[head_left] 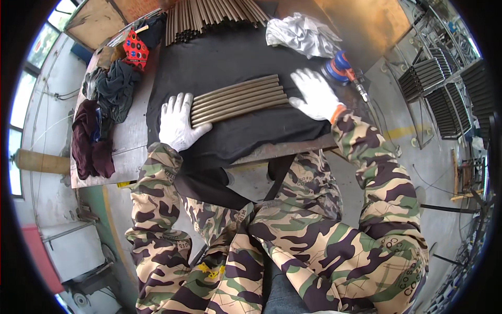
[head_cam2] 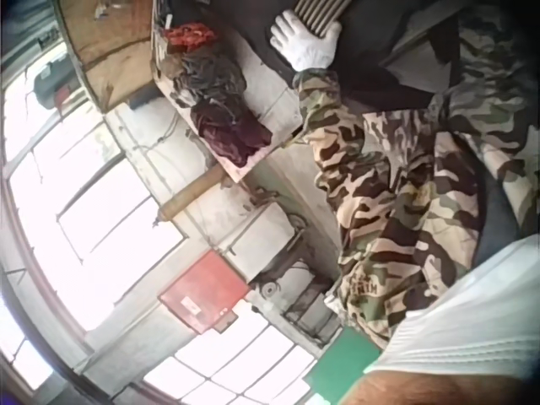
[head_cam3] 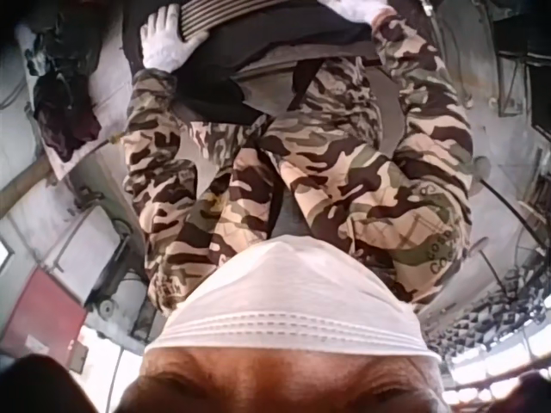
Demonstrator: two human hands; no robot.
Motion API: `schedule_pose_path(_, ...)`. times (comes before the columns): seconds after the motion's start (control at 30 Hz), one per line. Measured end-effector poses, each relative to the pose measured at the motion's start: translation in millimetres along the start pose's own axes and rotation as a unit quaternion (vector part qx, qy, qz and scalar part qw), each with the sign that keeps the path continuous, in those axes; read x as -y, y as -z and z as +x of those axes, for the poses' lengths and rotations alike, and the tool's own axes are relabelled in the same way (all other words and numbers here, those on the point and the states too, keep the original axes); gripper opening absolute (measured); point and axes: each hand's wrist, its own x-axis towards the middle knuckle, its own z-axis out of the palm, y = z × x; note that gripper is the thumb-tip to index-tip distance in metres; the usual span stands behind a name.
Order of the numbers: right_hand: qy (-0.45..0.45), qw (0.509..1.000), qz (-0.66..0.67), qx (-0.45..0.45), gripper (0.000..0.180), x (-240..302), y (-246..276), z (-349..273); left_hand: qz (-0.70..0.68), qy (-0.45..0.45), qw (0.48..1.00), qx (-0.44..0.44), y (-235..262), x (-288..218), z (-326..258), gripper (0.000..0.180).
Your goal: The person is sanding and cleaning a bundle of metal rods using a handheld pneumatic orbital sander and a cloth.
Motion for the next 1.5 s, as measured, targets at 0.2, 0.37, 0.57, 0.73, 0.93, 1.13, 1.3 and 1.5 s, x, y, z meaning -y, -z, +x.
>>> schedule_pose_path(0.2,-0.036,0.999,0.005,-0.029,0.08,18.9,13.0,-9.8,-0.004,0.003,1.0,0.014,1.3,4.1,1.7,0.103)
schedule_pose_path(0.37,0.065,0.993,0.09,0.041,0.085,67.7,33.8,-52.2,0.013,-0.012,1.0,-0.005,1.3,4.3,-1.6,0.101)
schedule_pose_path(0.57,0.072,0.988,0.116,0.071,0.08,56.4,46.3,-82.2,-0.031,-0.041,0.998,-0.026,-5.0,1.3,-12.0,0.095)
schedule_pose_path(0.73,0.042,0.988,0.035,-0.147,0.049,8.3,100.0,-24.2,-0.017,-0.009,0.999,-0.044,0.1,5.1,-12.2,0.095)
schedule_pose_path(0.93,-0.051,0.911,0.362,-0.192,0.039,-16.9,75.5,14.9,-0.124,0.074,0.988,-0.059,-25.6,24.8,-17.7,0.079)
schedule_pose_path(1.13,-0.04,0.862,0.475,-0.174,0.056,65.4,-38.1,56.5,-0.312,0.106,0.94,-0.084,-38.0,39.1,-21.0,0.061)
schedule_pose_path(1.3,-0.073,0.705,0.684,-0.174,0.053,48.2,-55.5,50.8,-0.299,0.092,0.947,-0.074,-27.6,25.2,-21.9,0.061)
schedule_pose_path(1.5,-0.114,0.605,0.772,-0.159,0.05,44.8,-48.5,55.5,-0.095,0.047,0.993,-0.057,-21.5,13.3,-15.7,0.061)
